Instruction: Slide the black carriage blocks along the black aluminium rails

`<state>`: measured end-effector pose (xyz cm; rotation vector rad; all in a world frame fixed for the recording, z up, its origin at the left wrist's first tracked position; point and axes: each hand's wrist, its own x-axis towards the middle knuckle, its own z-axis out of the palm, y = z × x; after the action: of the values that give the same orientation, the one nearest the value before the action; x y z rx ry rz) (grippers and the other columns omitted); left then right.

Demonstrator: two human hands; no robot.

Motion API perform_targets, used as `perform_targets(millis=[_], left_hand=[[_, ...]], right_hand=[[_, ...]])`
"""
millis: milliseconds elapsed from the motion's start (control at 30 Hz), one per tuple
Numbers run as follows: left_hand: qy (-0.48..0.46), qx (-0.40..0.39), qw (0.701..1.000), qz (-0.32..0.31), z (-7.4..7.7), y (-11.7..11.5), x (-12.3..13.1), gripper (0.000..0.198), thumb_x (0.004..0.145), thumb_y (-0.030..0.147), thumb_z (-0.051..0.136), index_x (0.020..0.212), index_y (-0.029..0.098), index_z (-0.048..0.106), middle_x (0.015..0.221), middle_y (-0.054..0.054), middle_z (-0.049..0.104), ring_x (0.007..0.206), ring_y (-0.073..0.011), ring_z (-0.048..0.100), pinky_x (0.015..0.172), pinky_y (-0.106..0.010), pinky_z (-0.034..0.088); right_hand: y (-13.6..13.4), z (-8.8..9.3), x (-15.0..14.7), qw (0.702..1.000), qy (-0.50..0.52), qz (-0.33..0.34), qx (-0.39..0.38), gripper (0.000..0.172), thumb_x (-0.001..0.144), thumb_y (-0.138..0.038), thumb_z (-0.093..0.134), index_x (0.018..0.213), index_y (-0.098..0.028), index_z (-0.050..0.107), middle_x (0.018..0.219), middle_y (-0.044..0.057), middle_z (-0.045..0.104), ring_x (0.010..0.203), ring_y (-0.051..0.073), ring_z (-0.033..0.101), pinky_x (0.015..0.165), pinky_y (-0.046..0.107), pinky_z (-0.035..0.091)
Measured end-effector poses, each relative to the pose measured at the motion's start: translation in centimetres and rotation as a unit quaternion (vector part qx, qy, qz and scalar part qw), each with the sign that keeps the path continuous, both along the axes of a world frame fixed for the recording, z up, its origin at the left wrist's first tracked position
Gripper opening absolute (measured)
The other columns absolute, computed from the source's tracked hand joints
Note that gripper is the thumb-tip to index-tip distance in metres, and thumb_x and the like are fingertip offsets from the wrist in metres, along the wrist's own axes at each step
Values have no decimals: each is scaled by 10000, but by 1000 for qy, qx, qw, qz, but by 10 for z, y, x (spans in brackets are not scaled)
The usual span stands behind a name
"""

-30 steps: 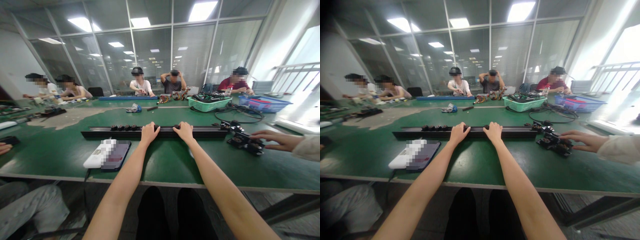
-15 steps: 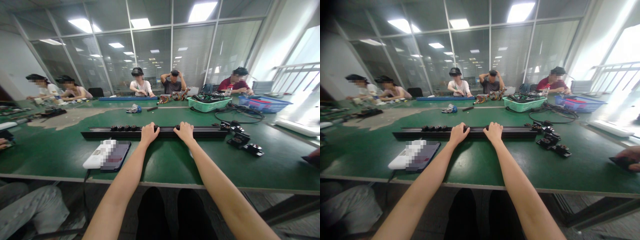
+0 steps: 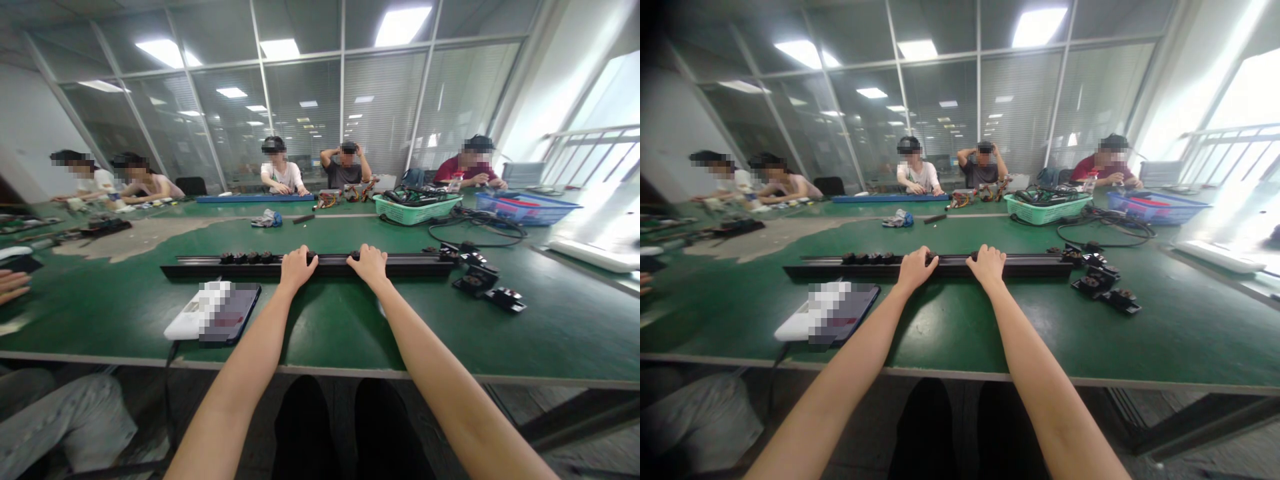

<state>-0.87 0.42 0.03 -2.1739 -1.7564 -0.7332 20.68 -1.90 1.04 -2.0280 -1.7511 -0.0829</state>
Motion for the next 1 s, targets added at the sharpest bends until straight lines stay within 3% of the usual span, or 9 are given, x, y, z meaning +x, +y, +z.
perform_targets(millis=[467, 1000], left_hand=[[-10, -13, 1000, -4, 4, -3, 0, 260, 1017, 457, 514, 1079, 230, 625, 1085, -112, 749, 1048, -288, 686, 908, -379, 454], [2, -9, 1000, -3, 6, -5, -1, 292, 1027, 485, 506, 1071, 229, 638, 1080, -106, 744, 1041, -286, 678, 895, -370, 448]], right_hand=[[0, -2, -1, 1000, -4, 8, -16, 439, 995, -439, 480, 1226, -100, 637, 1278, 251, 649, 1216, 359, 579, 1013, 456, 370], [3, -3, 5, 1000, 21, -13, -5, 546, 968, -573, 552, 1204, -86, 623, 1255, 244, 665, 1215, 362, 586, 1017, 452, 360]])
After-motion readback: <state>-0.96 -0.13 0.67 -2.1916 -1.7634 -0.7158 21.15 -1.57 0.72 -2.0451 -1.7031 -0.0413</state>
